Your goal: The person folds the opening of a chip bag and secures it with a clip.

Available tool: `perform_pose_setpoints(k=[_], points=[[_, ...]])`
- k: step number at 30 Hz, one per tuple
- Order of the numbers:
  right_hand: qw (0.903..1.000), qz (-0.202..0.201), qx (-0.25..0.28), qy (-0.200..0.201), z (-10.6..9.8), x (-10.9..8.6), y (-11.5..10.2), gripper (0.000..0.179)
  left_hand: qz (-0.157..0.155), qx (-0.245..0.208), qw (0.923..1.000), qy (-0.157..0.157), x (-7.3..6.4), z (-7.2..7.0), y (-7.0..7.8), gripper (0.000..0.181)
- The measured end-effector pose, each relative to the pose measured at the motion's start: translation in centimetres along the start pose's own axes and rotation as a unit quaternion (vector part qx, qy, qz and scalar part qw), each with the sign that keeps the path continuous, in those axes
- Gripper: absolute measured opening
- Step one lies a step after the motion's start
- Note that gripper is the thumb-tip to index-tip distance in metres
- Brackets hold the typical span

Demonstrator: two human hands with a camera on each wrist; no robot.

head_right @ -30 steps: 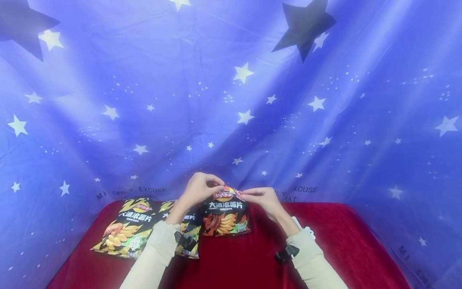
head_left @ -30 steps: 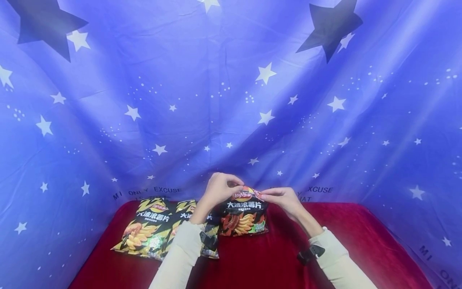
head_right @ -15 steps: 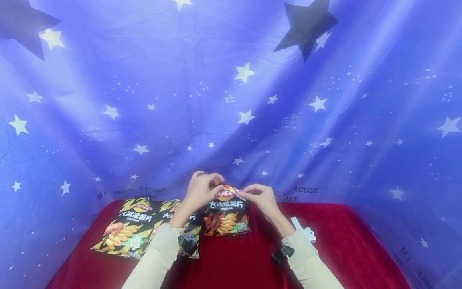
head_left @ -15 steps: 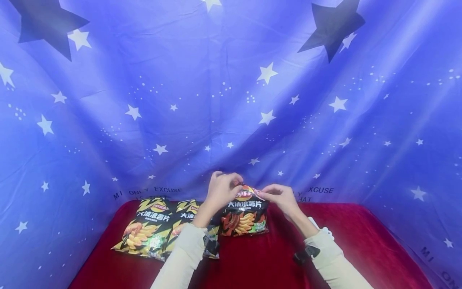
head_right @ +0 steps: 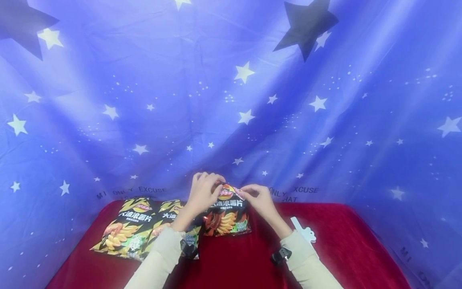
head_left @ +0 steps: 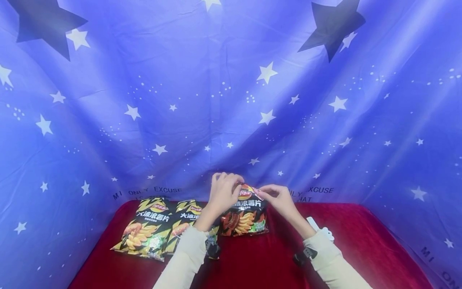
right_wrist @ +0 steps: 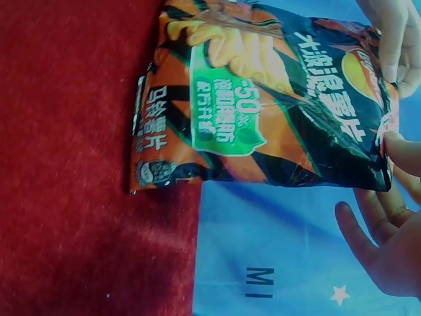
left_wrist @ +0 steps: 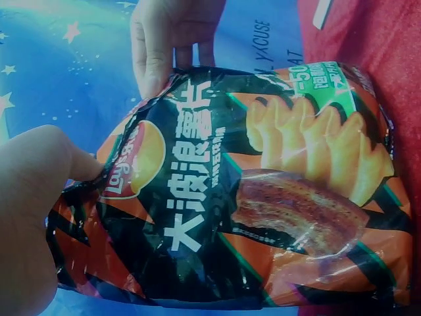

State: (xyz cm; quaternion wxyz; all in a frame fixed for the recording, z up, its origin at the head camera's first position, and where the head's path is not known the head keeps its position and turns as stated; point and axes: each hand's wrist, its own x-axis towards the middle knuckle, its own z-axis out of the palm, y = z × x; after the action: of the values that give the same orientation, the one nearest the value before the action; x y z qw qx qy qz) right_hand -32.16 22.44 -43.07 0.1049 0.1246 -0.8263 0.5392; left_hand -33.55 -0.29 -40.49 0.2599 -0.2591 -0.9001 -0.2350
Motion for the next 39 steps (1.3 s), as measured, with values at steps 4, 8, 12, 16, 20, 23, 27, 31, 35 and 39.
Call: perform_pose_setpoints(k=[4, 8, 12, 16, 20, 23, 27, 31, 35, 39], points=[[0.9983, -0.038, -0.043, 0.014, 0.4, -0.1, 0.2, 0.018, 0.008, 0.003, 0.9997, 0.021, -0.2, 0.3, -0.1, 0.015], [0.9908, -0.090, -0.095, 0.033, 0.8, -0.2, 0.4, 0.014, 0.006, 0.001, 0.9997, 0.024, -0.3, 0.3, -0.1, 0.015], [0.9758, -0.147, -0.154, 0.046, 1.1, -0.3, 0.6, 0.011, -0.004, 0.015, 0.9999, 0.007, -0.4, 0.1, -0.1, 0.015], [0.9619, -0.180, -0.198, 0.057, 1.2, -0.4, 0.8, 0.012, -0.015, 0.042, 0.9989, -0.014, -0.3, -0.1, -0.2, 0.014], [0.9574, -0.188, -0.212, 0.058, 1.2, -0.4, 0.6, 0.013, -0.020, 0.053, 0.9983, -0.014, -0.3, -0.3, -0.1, 0.013], [0.9566, -0.188, -0.216, 0.053, 1.2, -0.3, 0.5, 0.013, -0.026, 0.048, 0.9984, -0.012, -0.1, -0.5, -0.1, 0.012], [0.9518, -0.193, -0.233, 0.049, 1.1, -0.4, 0.2, 0.013, -0.034, 0.036, 0.9987, -0.011, 0.0, -0.7, 0.0, 0.010], [0.9391, -0.211, -0.266, 0.055, 1.2, -0.6, -0.2, 0.015, -0.037, 0.028, 0.9989, -0.011, 0.0, -1.0, 0.3, 0.009], [0.9080, -0.263, -0.316, 0.080, 1.5, -0.6, -0.2, 0.013, -0.038, 0.023, 0.9989, -0.015, 0.0, -1.2, 0.5, 0.010], [0.8718, -0.317, -0.358, 0.107, 1.9, -0.4, -0.1, 0.011, -0.035, 0.016, 0.9991, -0.015, -0.2, -1.3, 0.6, 0.013]])
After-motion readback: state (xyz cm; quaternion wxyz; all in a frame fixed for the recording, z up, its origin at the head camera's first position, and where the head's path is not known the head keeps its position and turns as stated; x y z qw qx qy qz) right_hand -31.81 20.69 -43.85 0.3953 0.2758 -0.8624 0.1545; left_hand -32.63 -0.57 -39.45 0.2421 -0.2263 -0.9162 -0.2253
